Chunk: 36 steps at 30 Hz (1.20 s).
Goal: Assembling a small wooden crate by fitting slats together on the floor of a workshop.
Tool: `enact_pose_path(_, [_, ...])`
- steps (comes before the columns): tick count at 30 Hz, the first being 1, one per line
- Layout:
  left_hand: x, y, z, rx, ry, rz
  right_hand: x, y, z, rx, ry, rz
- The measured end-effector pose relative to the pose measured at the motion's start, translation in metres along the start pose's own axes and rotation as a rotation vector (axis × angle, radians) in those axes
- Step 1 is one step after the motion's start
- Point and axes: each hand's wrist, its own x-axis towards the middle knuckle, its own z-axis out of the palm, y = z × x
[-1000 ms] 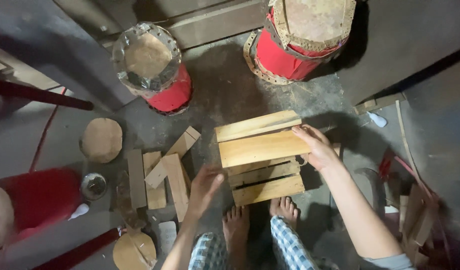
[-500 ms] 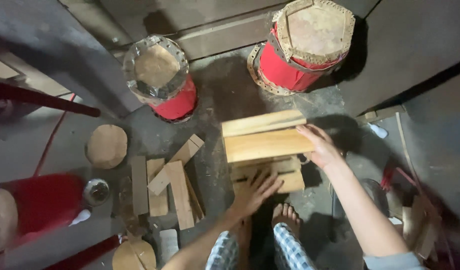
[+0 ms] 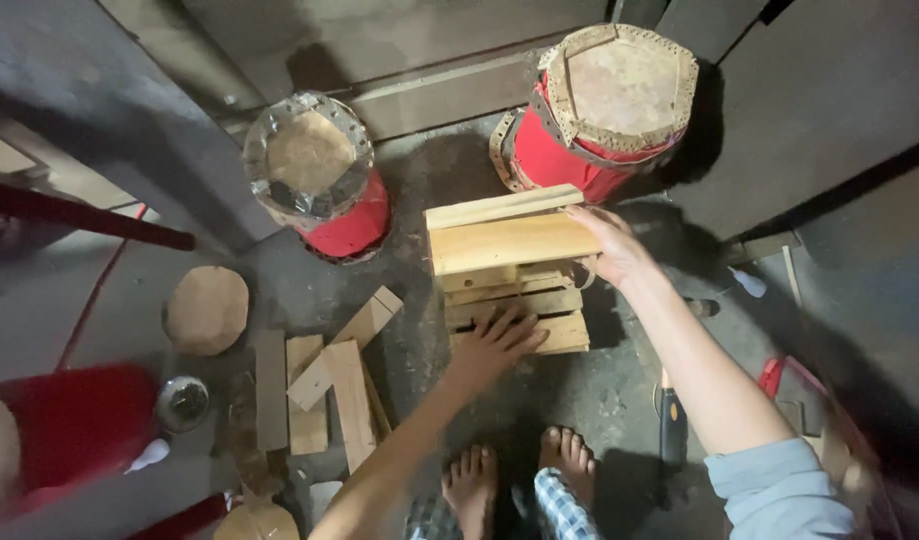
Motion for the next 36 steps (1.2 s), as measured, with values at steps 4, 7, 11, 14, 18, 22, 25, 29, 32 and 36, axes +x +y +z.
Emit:
enact_pose_path(4, [0.003,0.004,-0.017,-0.256,0.007,-0.041,0.003,-0.005,0.007,0.017,-0.009,0.031])
enact_pose_path(7, [-0.052,0.021,0.045,-0.510,-0.023,-0.329,-0.002,-0.010,0.008,0.013,-0.009,0.046])
enact_pose_path(11, [-0.071,-0.028,0.022,-0.529,0.460,-0.855,-0.008,-0.007,0.009,0.040,0.001,0.055])
enact_pose_path(14, [-0.026,-0.058,-0.061,-0.801,0.354,-1.221,-0.001,-0.003,0.005,0.051,0.011,0.055])
enact_pose_path(18, [0.019,-0.060,-0.111,-0.816,0.157,-1.085,0.011,0.003,-0.003,-0.009,-0.010,0.020])
enact_pose_path(22, [-0.011,-0.058,-0.067,-0.909,0.118,-0.898,0.002,0.006,-0.003,-0.050,-0.005,-0.002])
enact_pose_path(25, [-0.018,-0.052,-0.062,-0.888,0.146,-0.879,0.001,0.013,-0.010,-0.103,-0.037,-0.018])
enact_pose_path(29, [-0.020,-0.045,-0.072,-0.902,0.169,-0.930,0.008,0.030,-0.025,-0.084,-0.051,-0.068])
enact_pose_path(32, [-0.027,-0.037,-0.085,-0.847,0.277,-1.005,-0.001,0.031,-0.025,-0.130,-0.046,-0.079])
enact_pose_path(36, [-0.063,-0.025,-0.112,-0.750,0.267,-1.245,-0.017,0.022,-0.015,-0.122,-0.051,-0.079])
